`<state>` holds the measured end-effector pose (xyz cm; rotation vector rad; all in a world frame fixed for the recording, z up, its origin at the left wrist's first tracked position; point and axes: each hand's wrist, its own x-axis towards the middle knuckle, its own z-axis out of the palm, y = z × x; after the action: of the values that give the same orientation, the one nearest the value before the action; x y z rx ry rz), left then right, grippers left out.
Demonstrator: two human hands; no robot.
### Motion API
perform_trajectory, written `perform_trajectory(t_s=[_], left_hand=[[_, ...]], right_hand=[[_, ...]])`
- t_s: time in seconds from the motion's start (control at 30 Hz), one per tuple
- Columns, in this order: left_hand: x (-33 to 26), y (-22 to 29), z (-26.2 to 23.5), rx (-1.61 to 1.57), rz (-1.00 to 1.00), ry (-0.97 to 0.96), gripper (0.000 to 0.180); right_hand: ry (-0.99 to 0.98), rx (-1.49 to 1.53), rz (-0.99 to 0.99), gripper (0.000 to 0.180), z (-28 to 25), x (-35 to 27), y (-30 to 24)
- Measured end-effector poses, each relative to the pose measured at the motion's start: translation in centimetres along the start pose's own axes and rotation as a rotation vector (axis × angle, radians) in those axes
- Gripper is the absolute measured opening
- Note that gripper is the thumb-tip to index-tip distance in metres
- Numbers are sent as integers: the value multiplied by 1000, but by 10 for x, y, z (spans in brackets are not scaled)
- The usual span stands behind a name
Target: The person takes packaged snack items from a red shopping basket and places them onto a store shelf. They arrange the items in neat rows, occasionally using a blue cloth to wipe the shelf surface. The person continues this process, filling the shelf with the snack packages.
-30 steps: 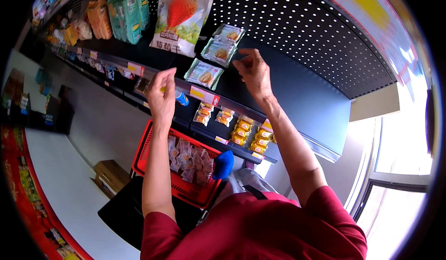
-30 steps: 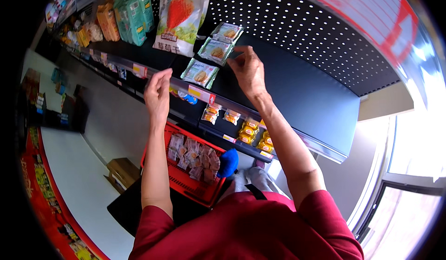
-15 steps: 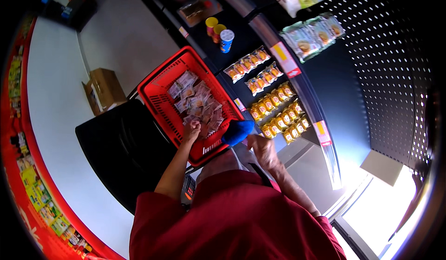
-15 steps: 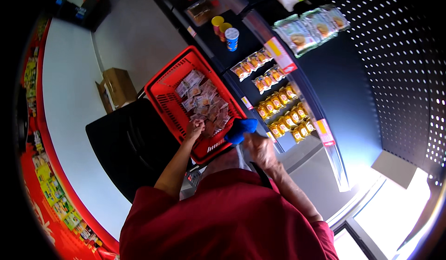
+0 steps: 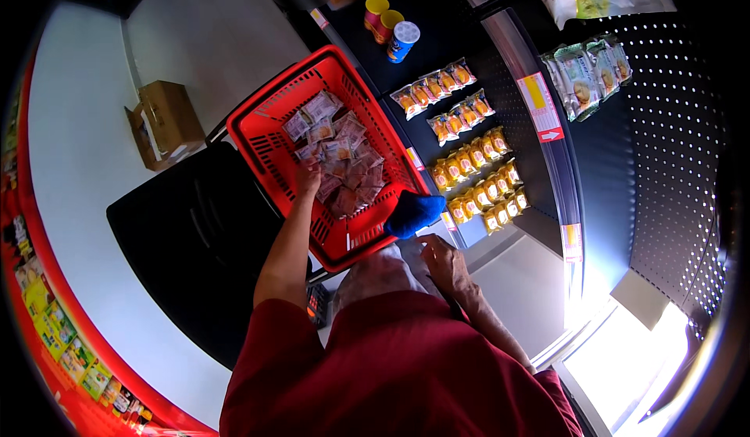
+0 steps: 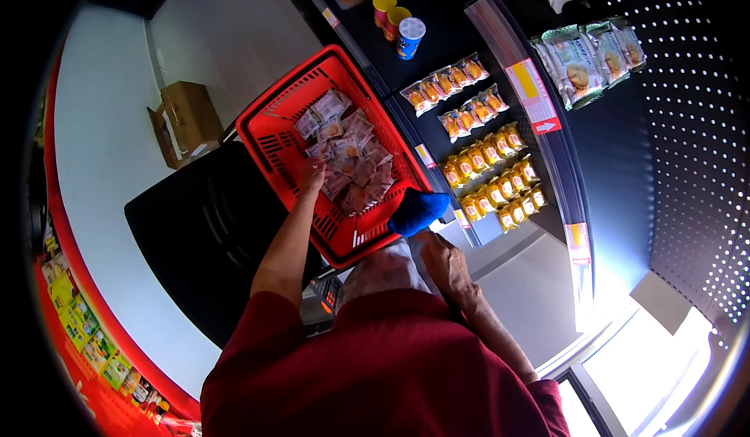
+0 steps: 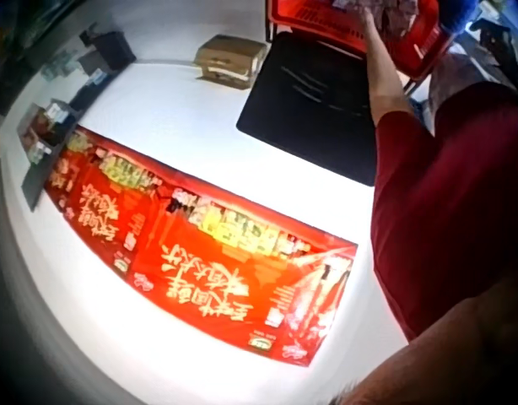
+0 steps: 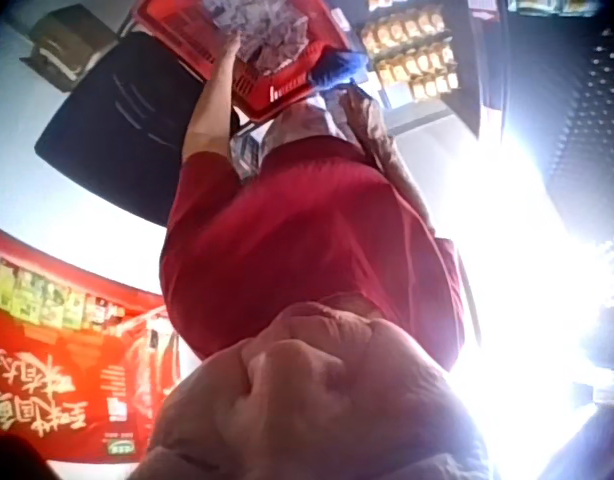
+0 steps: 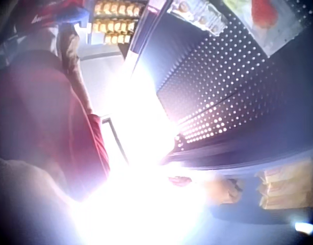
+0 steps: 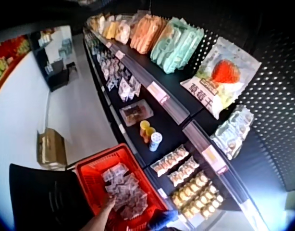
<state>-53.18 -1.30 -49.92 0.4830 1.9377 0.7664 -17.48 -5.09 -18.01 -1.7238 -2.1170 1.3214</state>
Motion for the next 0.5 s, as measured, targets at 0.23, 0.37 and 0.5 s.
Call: perform_trajectory(t_s=[0.23,0.37,0.5], left_hand=[[2,22,-5,521,480,75,36],[-16,68,8,767,666,40,48],[-6,77,26,826,762,68,53]], right_hand=[[-115,-57,5,24,16,-18,25],[-114,-32,70,24,23,-15,28],[-84,-26,67,21,27,-15,28]])
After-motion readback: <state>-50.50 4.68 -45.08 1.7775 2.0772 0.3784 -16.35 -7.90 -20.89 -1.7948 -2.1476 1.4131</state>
